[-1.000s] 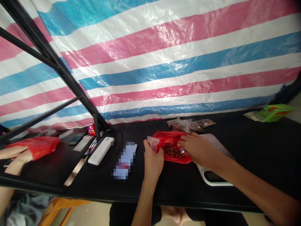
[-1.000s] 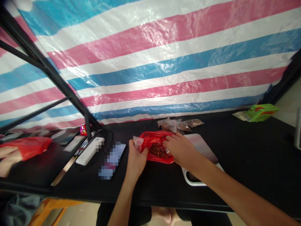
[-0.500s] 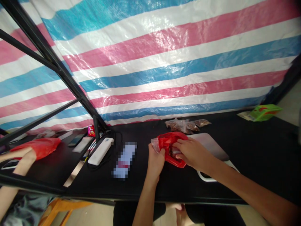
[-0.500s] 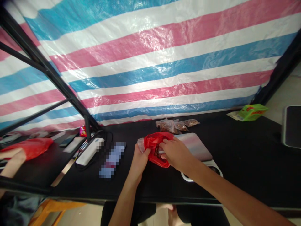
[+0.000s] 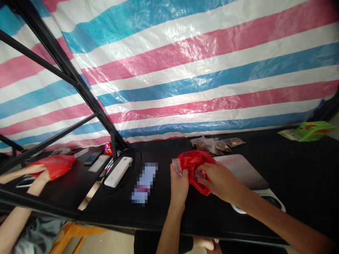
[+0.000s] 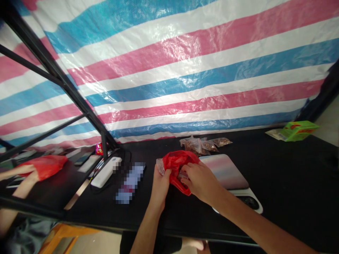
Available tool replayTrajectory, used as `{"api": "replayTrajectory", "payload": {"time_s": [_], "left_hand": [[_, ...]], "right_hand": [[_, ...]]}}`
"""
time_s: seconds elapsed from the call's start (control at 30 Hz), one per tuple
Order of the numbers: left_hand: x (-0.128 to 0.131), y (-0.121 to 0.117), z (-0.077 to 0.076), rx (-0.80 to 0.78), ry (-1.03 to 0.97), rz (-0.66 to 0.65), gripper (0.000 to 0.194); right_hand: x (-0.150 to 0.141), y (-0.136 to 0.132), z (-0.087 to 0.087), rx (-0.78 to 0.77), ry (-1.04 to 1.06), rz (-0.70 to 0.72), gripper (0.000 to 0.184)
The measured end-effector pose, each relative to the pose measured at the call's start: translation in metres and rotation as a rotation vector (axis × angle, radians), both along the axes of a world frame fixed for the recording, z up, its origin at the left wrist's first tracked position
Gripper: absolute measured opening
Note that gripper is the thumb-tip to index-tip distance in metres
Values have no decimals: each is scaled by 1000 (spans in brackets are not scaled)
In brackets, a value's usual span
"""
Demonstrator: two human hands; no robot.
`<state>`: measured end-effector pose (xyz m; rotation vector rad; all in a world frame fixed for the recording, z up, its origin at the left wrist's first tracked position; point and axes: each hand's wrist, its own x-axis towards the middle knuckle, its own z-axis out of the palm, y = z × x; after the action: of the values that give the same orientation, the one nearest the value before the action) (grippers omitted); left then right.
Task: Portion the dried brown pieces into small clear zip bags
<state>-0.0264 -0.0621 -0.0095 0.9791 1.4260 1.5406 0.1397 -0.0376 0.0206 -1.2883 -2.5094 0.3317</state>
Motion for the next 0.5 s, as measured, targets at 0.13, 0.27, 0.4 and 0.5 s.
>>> {"api": "replayTrajectory", "payload": {"time_s": [0.13,0.27,0.4,0.5], "left_hand": [[-1,1,-6,35,-58,-58,29],[-5,0,-12,9,-132,-12,35],[-6,2,-16,-9,-143,30,36],[-6,2,-15,16,-106,10,31]], "right_hand": [[-3,2,1,-26,-40,17,11],[-6,3,3,-46,-64,26,13],[-7,4,2,-42,-26,18,17],[-7,6,-1,-63,41,-4,11]]}}
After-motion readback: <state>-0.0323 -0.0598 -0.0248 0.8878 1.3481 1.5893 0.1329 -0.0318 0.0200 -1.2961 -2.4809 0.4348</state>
